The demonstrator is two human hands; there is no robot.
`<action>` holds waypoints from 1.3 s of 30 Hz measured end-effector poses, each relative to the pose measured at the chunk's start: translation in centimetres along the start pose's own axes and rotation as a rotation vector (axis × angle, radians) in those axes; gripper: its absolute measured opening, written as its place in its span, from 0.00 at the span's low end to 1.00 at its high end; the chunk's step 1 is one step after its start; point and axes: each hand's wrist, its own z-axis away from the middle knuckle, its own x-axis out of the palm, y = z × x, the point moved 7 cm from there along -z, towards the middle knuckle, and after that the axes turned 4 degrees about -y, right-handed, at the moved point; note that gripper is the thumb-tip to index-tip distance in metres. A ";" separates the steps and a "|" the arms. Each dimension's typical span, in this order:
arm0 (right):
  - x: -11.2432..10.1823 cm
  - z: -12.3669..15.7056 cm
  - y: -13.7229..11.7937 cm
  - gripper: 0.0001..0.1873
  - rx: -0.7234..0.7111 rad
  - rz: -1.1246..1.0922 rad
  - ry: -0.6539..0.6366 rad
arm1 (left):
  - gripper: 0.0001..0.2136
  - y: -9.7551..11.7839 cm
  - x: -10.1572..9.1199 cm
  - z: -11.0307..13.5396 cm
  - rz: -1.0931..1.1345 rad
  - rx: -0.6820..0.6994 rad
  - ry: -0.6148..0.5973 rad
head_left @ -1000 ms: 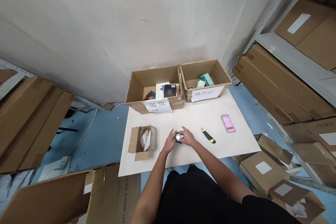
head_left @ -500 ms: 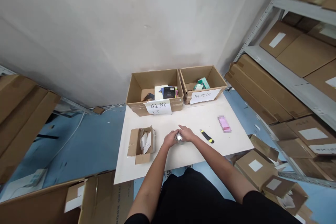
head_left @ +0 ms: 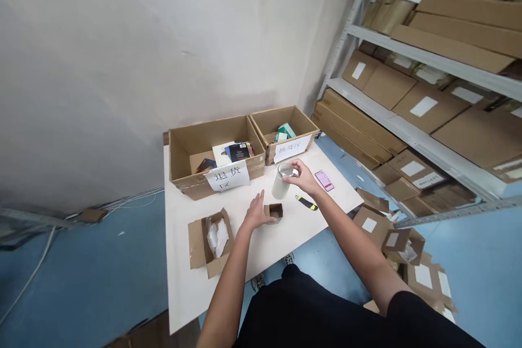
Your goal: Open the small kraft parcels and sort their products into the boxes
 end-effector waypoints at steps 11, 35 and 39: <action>4.3 2.4 -2.2 0.44 -0.021 -0.241 0.010 | 0.34 14.8 -13.1 3.2 0.465 0.307 0.443; 12.3 6.2 -2.3 0.76 -0.037 -0.116 -0.095 | 0.62 13.8 -16.8 5.7 0.897 0.253 0.324; 11.5 6.3 -2.0 0.76 -0.012 -0.052 -0.021 | 0.61 14.1 -16.7 5.6 0.858 0.267 0.324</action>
